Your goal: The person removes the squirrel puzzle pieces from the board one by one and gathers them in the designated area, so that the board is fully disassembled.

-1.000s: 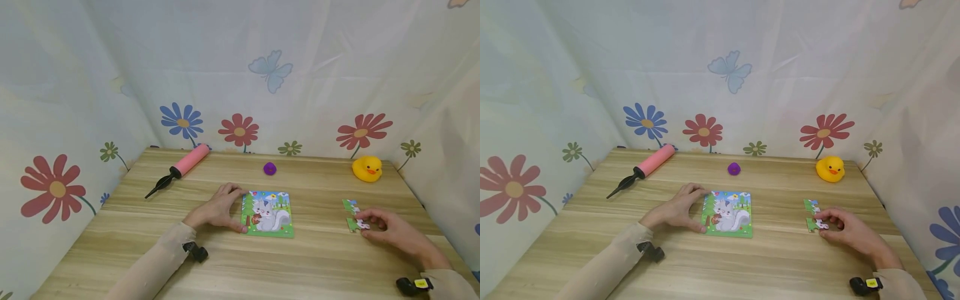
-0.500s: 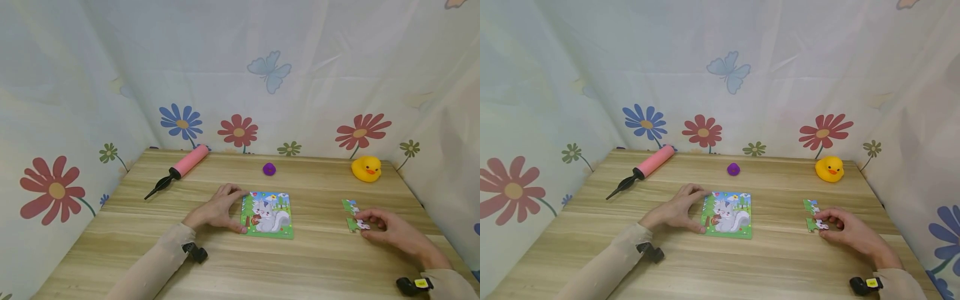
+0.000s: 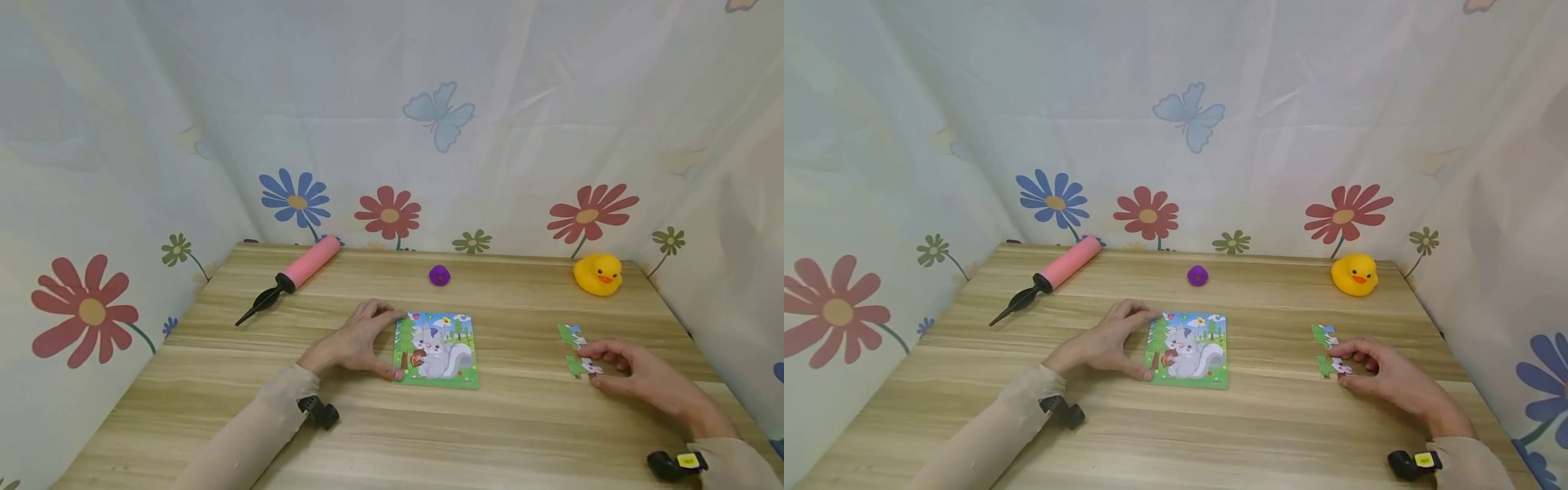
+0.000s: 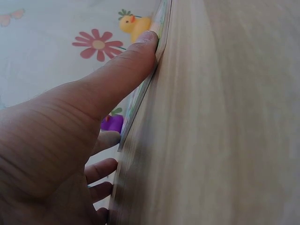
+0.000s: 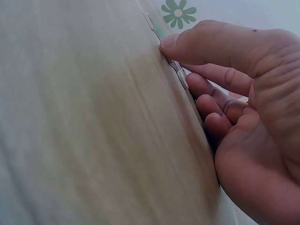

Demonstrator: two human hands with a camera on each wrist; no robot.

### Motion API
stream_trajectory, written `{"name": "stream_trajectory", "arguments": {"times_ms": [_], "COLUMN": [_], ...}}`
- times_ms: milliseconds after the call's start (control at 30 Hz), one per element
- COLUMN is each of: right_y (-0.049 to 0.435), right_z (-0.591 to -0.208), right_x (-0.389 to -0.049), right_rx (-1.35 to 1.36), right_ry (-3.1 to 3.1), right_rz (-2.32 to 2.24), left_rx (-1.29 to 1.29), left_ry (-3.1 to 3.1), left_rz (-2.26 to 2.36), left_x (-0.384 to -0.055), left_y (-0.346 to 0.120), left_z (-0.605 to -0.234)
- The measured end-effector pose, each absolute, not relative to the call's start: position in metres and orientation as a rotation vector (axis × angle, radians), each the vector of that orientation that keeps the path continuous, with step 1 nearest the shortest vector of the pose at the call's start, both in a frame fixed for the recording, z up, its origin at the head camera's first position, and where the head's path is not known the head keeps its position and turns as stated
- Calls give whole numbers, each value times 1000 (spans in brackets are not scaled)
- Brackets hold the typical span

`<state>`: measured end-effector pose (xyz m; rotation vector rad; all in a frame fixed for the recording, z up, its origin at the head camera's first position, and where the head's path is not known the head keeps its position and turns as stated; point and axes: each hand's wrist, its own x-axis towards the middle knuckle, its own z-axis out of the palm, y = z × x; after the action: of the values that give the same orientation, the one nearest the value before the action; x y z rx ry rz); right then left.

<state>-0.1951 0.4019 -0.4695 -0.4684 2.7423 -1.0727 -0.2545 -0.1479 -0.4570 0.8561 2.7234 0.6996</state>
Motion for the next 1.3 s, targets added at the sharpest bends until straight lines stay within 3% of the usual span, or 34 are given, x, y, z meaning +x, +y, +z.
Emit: {"name": "stream_trajectory", "arguments": {"times_ms": [800,1300], "right_y": [392,311], "right_z": [-460,-403], "right_x": [-199,-223], "right_rx": [-257,-572], "right_ry": [2735,2659], "right_rz": [-1364,-1736], "left_rx": [859,851], "left_ry": [2718,2722], "left_rz": [713,719], "left_x": [-253,-254], "left_y": [-147,-147], "left_z": [-456,-456]}}
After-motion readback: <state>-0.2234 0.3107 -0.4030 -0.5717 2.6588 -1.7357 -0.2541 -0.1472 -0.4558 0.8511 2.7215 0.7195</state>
